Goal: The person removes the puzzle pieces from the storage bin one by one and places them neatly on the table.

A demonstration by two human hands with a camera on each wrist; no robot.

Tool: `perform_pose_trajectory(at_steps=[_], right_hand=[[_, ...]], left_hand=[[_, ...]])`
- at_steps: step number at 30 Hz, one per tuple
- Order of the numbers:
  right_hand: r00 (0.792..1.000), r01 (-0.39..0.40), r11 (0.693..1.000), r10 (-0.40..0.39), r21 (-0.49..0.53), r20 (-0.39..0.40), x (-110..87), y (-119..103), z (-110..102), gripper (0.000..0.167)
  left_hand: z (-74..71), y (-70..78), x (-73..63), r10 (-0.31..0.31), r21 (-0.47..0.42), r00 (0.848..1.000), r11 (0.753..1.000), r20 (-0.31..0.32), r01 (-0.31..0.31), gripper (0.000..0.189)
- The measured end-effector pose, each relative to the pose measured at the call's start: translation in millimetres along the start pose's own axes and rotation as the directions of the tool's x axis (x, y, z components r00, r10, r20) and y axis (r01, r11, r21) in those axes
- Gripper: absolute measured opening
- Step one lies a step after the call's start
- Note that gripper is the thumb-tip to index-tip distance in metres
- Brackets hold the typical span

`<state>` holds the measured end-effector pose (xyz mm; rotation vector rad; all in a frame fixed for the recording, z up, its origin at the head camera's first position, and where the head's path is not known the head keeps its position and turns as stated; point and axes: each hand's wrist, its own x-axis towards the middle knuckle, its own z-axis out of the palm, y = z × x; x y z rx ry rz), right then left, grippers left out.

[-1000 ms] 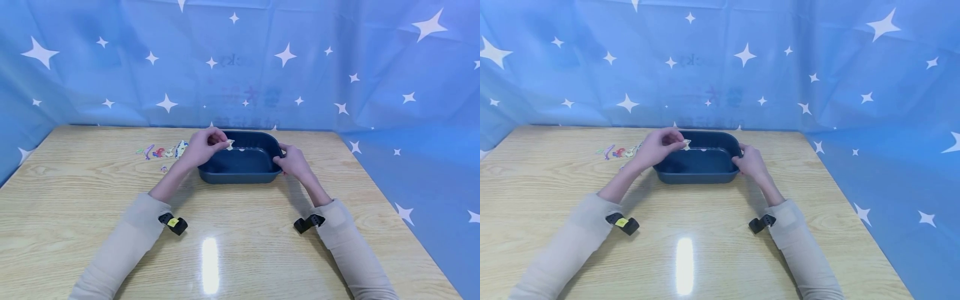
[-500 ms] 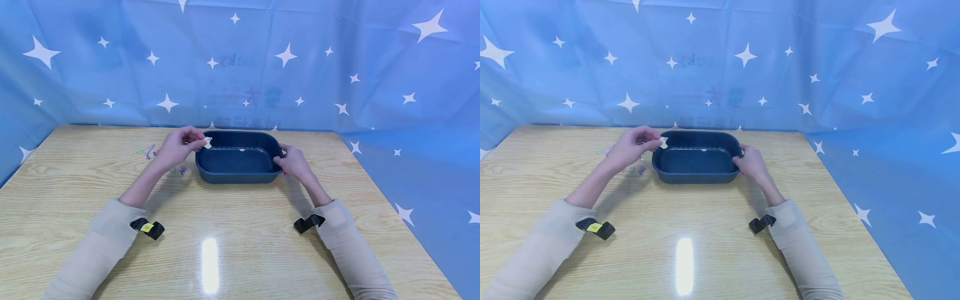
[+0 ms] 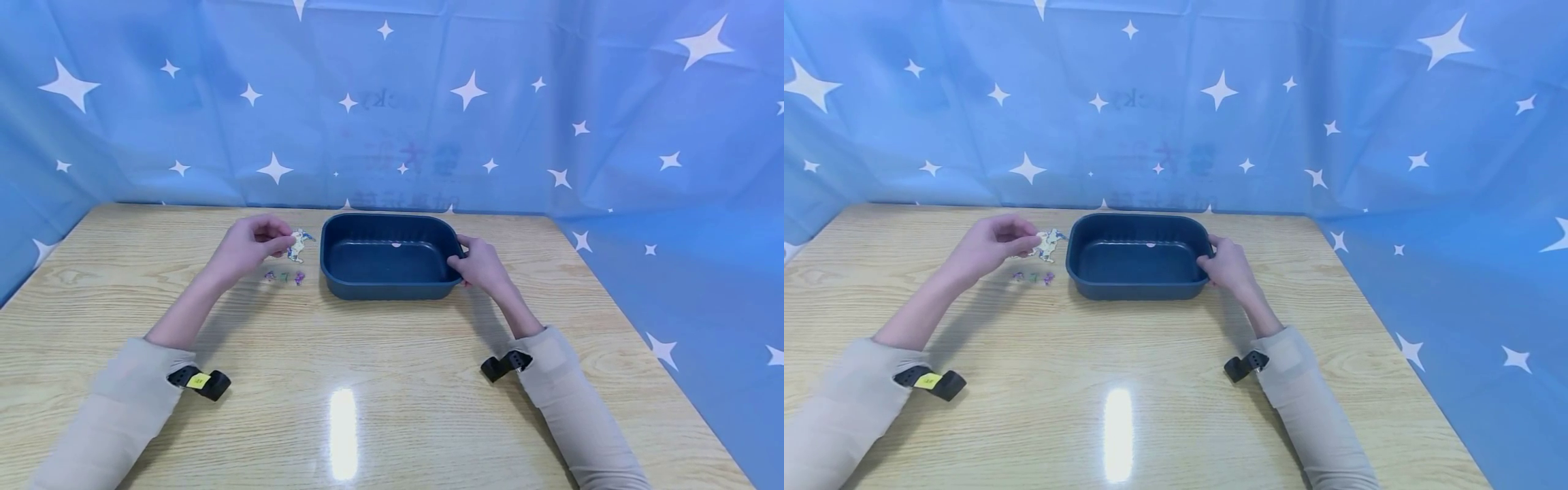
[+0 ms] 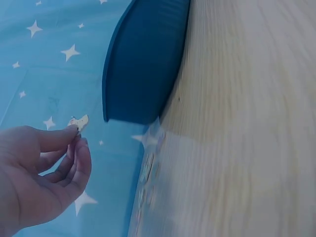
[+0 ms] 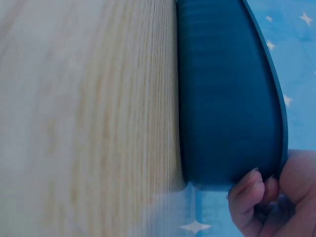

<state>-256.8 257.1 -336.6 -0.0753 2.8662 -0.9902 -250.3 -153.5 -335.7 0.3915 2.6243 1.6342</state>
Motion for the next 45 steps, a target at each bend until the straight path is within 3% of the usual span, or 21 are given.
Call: perform_pose_trajectory(at_steps=[11,22,26,30,36,45], right_hand=[[1.000,0.007,1.000,-0.007,-0.008,-0.004,-0.4,0,0,0.061],[1.000,0.009,1.000,-0.009,-0.010,-0.002,1.0,2,4,0.060],[1.000,0.014,1.000,-0.014,-0.004,0.006,0.7,1,4,0.061],[1.000,0.017,1.000,-0.017,-0.007,-0.010,-0.6,1,1,0.061],[1.000,0.020,1.000,-0.020,-0.019,-0.010,-1.0,0,-1,0.060],[1.000,0.015,1.000,-0.016,-0.019,-0.006,-1.0,0,0,0.061]], left_hand=[[-23.6,-17.5,-12.8,-0.116,0.022,0.993,0.993,0.036,0.115,0.030],[-32.4,-22.9,-15.9,-0.261,0.105,0.961,0.962,0.092,0.251,0.029],[-37.9,-31.0,-20.2,-0.286,0.124,0.948,0.955,0.139,0.270,0.029],[-43.6,-37.3,-20.4,-0.287,0.086,0.938,0.957,0.193,0.276,0.028],[-47.1,-39.7,-18.0,-0.291,0.066,0.932,0.957,0.217,0.284,0.028],[-50.8,-36.9,-22.1,-0.279,0.179,0.946,0.952,0.167,0.249,0.033]])
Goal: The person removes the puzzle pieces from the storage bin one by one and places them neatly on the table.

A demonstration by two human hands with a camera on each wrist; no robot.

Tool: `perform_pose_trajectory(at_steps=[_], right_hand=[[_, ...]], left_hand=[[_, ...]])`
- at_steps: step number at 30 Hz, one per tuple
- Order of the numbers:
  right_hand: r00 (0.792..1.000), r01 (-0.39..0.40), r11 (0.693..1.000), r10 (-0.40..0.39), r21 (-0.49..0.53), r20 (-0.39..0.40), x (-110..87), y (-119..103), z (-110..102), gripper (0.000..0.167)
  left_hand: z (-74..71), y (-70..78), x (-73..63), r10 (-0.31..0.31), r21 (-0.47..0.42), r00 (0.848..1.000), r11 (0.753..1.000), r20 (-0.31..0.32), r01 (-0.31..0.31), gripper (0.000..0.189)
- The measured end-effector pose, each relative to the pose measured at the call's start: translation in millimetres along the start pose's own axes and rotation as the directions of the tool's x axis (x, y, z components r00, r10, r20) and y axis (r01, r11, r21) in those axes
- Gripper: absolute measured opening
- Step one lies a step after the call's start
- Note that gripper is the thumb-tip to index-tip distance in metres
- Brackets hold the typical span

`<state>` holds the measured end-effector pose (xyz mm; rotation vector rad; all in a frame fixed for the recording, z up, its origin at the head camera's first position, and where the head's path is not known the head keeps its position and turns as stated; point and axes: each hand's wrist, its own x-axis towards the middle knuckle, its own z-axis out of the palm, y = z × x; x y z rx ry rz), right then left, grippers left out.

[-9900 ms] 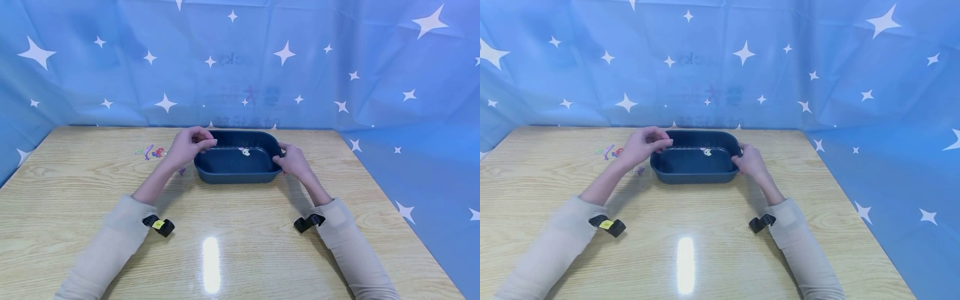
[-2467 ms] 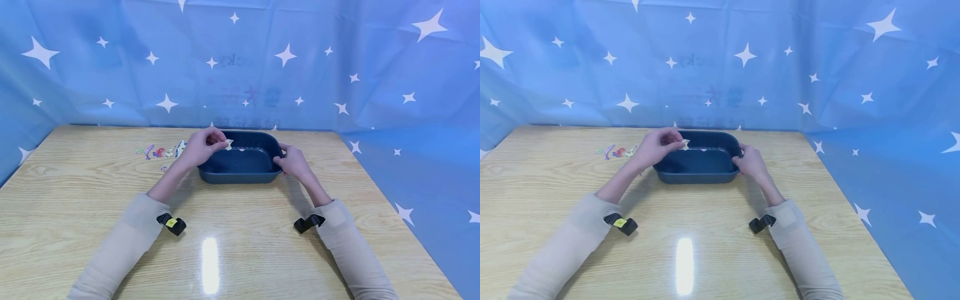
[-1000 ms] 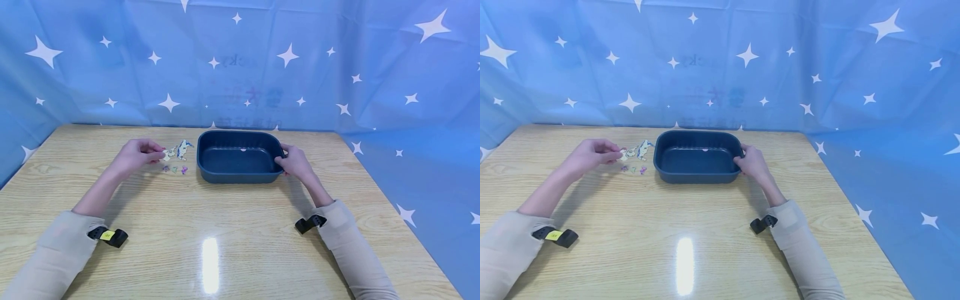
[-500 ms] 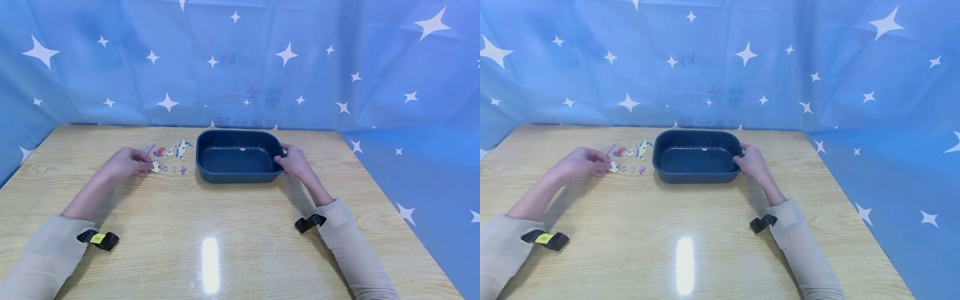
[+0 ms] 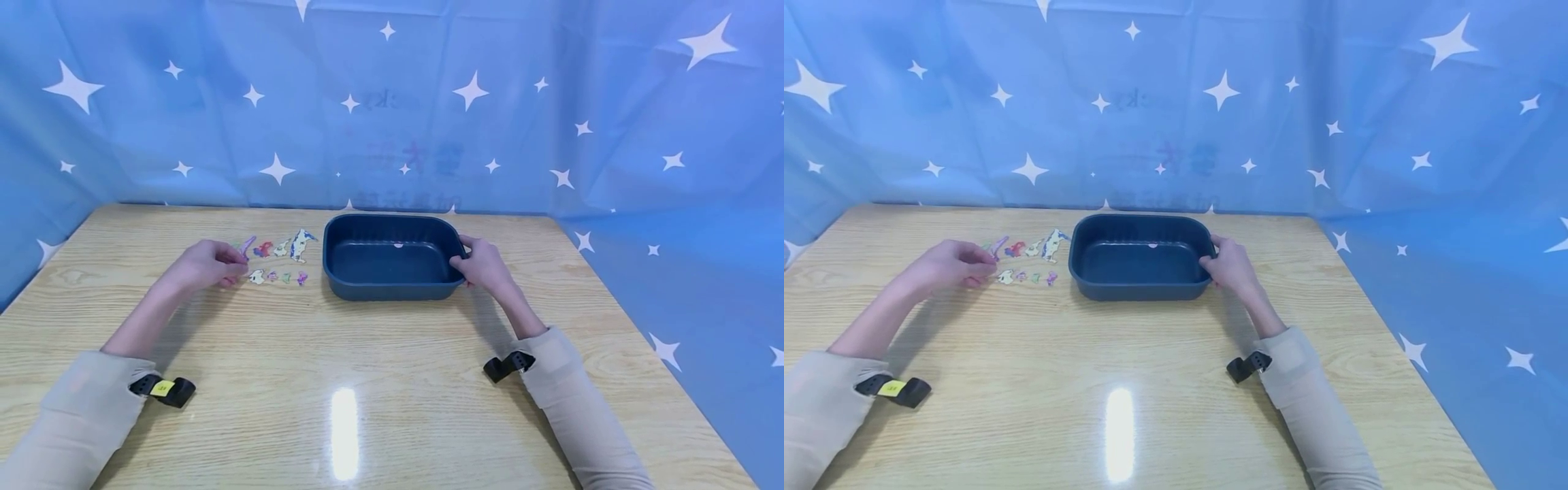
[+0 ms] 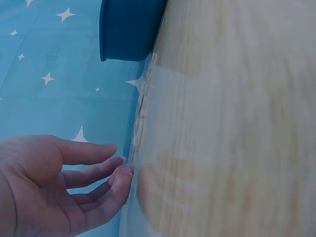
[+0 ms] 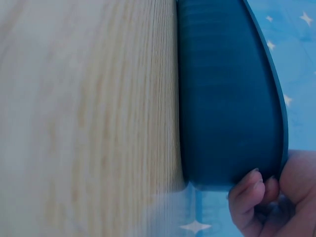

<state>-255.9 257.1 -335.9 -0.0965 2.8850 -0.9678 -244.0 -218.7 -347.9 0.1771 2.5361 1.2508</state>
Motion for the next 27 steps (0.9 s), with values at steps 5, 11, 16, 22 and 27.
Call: perform_pose_trajectory(at_steps=[5,11,16,22,27], right_hand=[[1.000,0.000,1.000,0.000,-0.005,0.001,0.0,1,1,0.061],[1.000,0.001,1.000,-0.001,-0.001,0.001,0.3,1,1,0.061],[1.000,0.003,1.000,-0.003,-0.006,0.002,0.5,1,1,0.061],[1.000,0.007,1.000,-0.007,-0.001,0.001,1.1,2,1,0.061],[1.000,0.012,1.000,-0.012,-0.001,0.005,1.9,3,0,0.061]], left_hand=[[1.4,6.8,-2.7,0.015,0.032,0.999,0.999,-0.030,-0.014,0.032],[5.7,19.5,-5.7,0.100,0.051,0.993,0.994,-0.064,-0.097,0.032],[9.4,28.1,-6.6,0.148,0.008,0.987,0.989,-0.066,-0.148,0.032],[15.4,40.1,-2.6,0.191,-0.018,0.979,0.981,-0.072,-0.193,0.038],[24.5,56.3,1.9,0.226,-0.019,0.970,0.973,-0.091,-0.228,0.035]])
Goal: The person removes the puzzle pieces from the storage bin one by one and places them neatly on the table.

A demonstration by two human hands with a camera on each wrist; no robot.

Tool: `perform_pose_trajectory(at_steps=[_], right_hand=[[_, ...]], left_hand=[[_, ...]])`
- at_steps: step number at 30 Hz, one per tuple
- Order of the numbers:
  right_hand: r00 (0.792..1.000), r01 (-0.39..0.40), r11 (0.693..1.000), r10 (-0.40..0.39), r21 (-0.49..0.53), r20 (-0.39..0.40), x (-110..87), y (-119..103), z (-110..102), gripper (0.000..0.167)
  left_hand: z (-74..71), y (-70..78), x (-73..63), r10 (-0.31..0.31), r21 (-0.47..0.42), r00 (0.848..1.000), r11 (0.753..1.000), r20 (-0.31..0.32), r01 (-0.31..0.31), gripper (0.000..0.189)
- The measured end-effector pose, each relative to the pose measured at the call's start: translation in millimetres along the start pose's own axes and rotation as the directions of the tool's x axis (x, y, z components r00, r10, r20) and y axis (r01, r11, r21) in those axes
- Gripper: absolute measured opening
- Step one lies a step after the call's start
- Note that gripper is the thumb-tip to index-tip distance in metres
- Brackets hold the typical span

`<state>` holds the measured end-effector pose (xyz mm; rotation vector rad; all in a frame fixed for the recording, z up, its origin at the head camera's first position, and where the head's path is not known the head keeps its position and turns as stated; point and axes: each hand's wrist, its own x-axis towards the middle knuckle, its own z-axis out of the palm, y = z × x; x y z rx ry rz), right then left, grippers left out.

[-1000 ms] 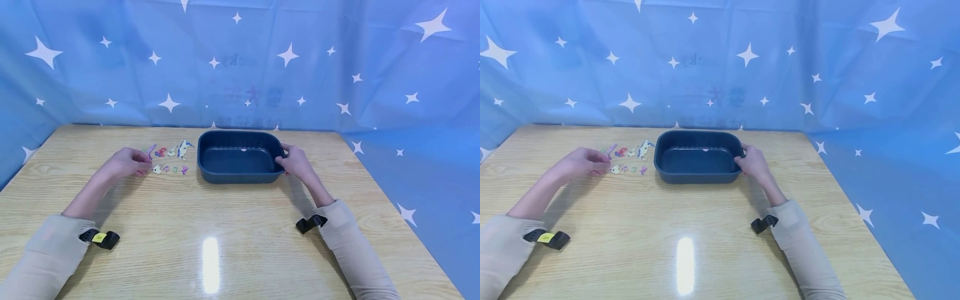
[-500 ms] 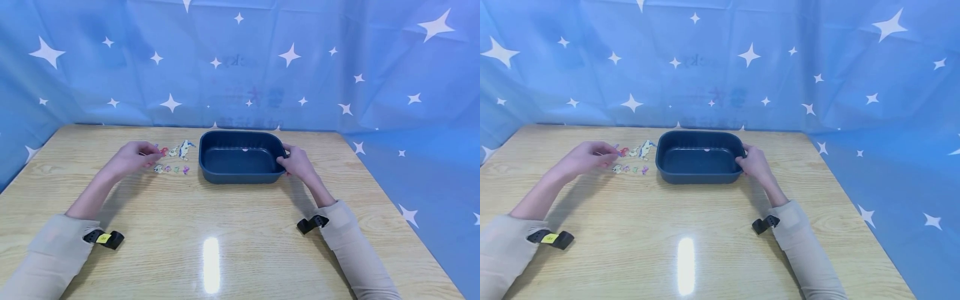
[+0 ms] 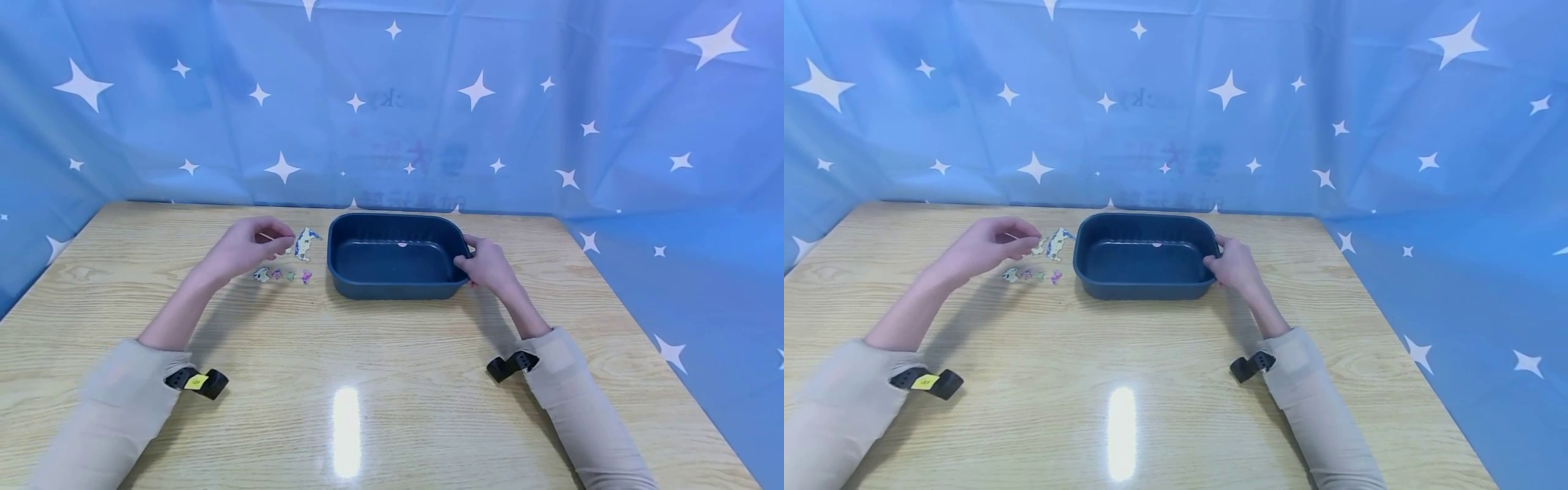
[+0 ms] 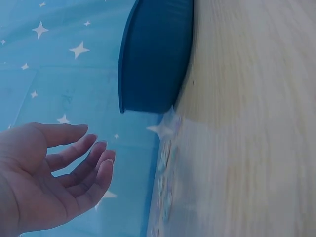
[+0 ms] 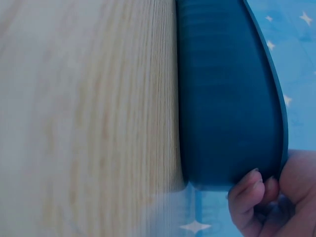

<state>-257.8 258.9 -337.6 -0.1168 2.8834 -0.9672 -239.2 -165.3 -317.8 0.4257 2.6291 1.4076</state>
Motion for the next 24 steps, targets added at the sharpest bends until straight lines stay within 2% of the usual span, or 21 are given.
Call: perform_pose_trajectory(at_steps=[11,24], right_hand=[[1.000,-0.002,1.000,0.002,-0.001,-0.005,-0.3,0,0,0.061],[1.000,0.005,1.000,-0.005,-0.005,-0.005,-0.3,0,0,0.061]], left_hand=[[27.2,24.1,24.2,0.108,-0.019,0.994,0.994,-0.035,-0.109,0.026],[66.9,50.9,57.7,0.144,-0.089,0.989,0.985,-0.021,-0.145,0.021]])
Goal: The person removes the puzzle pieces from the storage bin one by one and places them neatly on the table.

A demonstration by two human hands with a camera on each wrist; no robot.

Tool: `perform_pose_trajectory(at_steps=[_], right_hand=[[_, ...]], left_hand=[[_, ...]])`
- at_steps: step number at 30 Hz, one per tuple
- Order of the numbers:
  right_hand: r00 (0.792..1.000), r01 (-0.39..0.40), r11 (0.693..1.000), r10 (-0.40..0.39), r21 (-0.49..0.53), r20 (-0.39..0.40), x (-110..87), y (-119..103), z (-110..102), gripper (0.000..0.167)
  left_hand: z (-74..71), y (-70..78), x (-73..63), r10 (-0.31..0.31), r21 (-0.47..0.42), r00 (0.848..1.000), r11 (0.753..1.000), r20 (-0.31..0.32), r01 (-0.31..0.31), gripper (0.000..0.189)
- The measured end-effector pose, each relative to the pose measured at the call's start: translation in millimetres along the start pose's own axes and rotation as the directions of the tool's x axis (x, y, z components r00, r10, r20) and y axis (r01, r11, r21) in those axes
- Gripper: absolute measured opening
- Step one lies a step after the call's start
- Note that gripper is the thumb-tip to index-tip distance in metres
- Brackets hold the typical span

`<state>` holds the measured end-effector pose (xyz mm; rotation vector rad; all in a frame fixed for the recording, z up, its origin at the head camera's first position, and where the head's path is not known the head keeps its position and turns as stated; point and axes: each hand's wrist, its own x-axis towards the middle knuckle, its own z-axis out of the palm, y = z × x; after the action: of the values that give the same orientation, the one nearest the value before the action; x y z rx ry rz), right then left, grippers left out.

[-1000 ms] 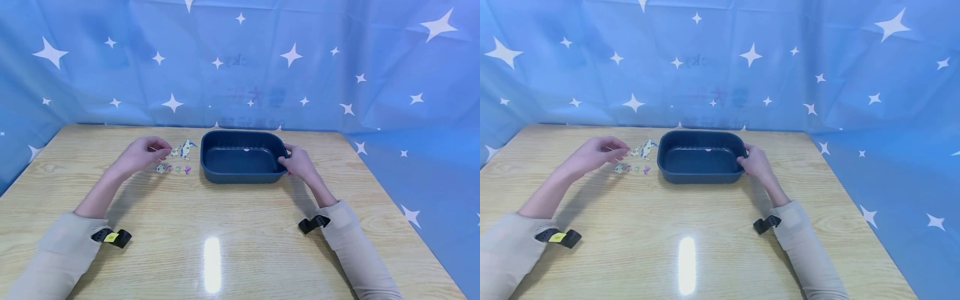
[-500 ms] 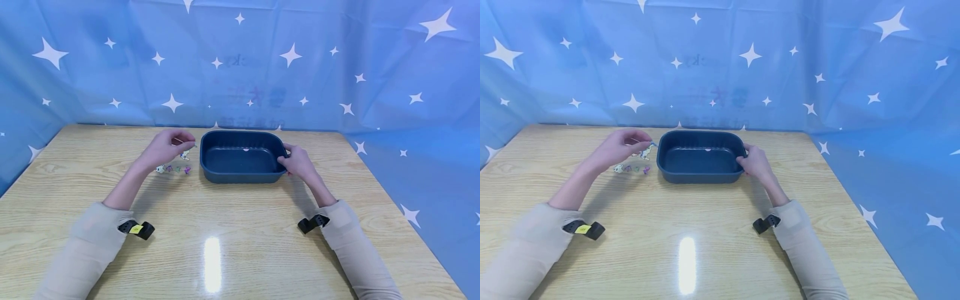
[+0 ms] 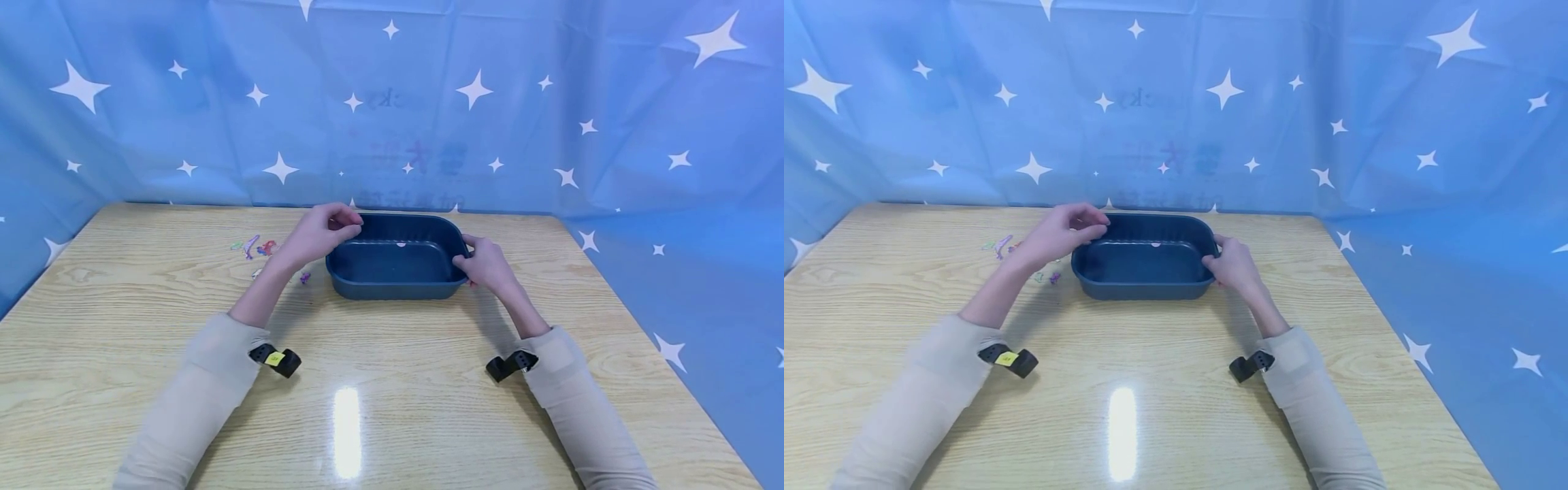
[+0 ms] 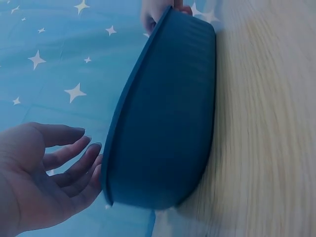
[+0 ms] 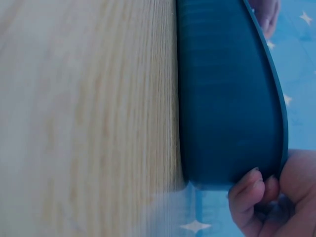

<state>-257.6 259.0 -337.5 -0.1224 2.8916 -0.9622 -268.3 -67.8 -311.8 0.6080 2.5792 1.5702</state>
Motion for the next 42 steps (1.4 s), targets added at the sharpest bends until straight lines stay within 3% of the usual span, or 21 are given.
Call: perform_pose_trajectory(at_steps=[14,22,29,34,42], right_hand=[[1.000,-0.001,1.000,0.001,0.005,0.000,1.2,1,1,0.060],[1.000,-0.002,1.000,0.002,0.013,-0.005,1.4,1,3,0.060],[1.000,-0.008,1.000,0.008,0.010,-0.001,-0.1,0,1,0.060],[1.000,-0.011,1.000,0.011,0.007,0.002,-0.7,0,0,0.060],[1.000,-0.013,1.000,0.013,0.002,-0.004,-0.3,-1,1,0.060]], left_hand=[[47.7,10.4,36.3,-0.010,-0.099,1.000,0.995,0.007,0.010,0.020],[64.0,12.7,48.8,-0.040,-0.111,0.999,0.993,0.008,0.040,0.023],[70.0,13.5,54.3,-0.079,-0.087,0.997,0.993,0.026,0.081,0.023],[74.7,6.6,59.4,-0.107,-0.009,0.990,0.994,0.089,0.108,0.025],[79.8,-3.3,60.8,-0.103,0.115,0.969,0.990,0.225,0.079,0.034]])
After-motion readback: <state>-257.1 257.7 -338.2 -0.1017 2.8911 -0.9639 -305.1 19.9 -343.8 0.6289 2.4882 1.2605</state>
